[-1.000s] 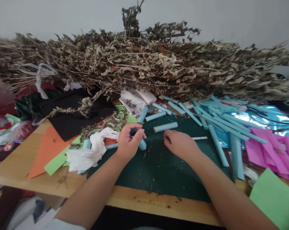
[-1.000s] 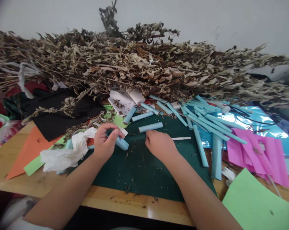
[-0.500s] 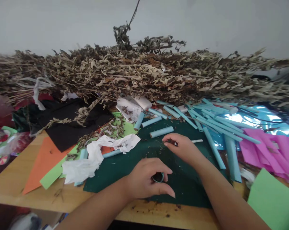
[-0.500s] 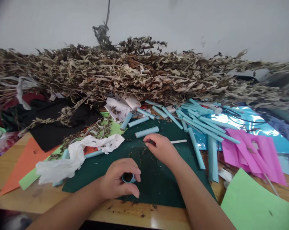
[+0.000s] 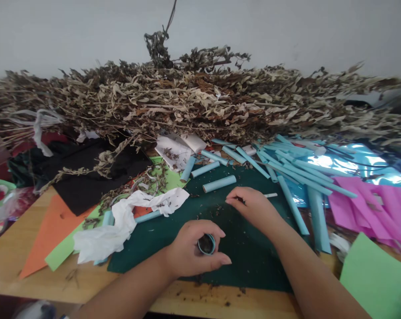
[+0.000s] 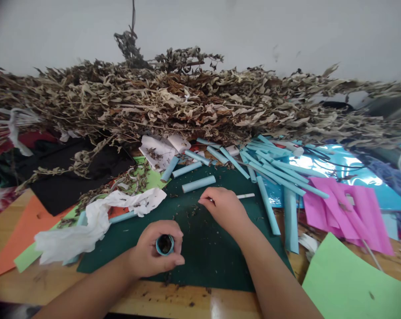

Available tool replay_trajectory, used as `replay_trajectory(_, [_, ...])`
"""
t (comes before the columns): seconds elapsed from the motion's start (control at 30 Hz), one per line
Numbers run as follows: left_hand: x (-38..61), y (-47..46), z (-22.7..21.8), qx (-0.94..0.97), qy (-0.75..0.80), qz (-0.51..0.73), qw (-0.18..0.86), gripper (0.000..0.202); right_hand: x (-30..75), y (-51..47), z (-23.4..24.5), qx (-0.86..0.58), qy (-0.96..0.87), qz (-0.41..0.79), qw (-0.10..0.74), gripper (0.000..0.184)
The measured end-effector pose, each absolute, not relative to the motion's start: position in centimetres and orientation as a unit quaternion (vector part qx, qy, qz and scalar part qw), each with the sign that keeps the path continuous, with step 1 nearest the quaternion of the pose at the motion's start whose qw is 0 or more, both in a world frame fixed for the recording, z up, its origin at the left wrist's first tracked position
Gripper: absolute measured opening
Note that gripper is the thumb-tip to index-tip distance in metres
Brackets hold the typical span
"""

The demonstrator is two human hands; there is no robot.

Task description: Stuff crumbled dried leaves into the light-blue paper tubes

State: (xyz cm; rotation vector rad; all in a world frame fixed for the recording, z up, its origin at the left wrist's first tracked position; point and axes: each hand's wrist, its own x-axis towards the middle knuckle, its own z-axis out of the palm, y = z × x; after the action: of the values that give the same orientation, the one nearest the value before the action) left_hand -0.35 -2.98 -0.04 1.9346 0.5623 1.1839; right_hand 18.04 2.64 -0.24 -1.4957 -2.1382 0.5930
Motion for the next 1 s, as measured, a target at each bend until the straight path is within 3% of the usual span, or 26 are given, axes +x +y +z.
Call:
replay_trajectory(0.13, [-0.2,-2.9,0.0,0.789,0.226,0.448,0.354,0.025,18.2,2.8,-0.2,-0.536,-0.776,0.224,0.247,0.008])
replay_trajectory(0.27, [0.0,-3.0,-0.2,0.776,0.248,0.437,0.381,0.021,18.1,1.9,0.9,-0.515,-0.768,0.259,0.280,0.009])
replay_trajectory(0.43, [0.1,-3.0,-0.4,0.728,0.309,0.434,0.432,0.013,16.7,-0.4,2.6,-0.321,-0.754,0.412,0.398,0.006])
replay_trajectory(0.53, [0.1,-2.9,-0.7,0.719,0.313,0.433,0.445,0.016,15.2,-1.5,3.1,-0.269,-0.773,0.388,0.424,0.002])
replay_trajectory(0.73, [0.0,-2.6,-1.2,0.710,0.296,0.447,0.456,0.020,14.0,-2.0,3.7,-0.224,-0.880,0.238,0.346,0.009])
replay_trajectory(0.87, [-0.1,-2.7,-1.2,0.704,0.292,0.444,0.471,0.018,15.2,-0.9,3.5,-0.280,-0.866,0.209,0.358,0.030])
replay_trajectory(0.93, [-0.1,-2.9,-1.1,0.704,0.309,0.429,0.473,0.015,15.3,0.4,2.9,-0.387,-0.858,0.172,0.291,0.034])
replay_trajectory(1.0, [0.0,-2.9,-1.1,0.710,0.320,0.421,0.466,0.012,14.8,2.0,2.1,-0.456,-0.861,0.127,0.186,0.026])
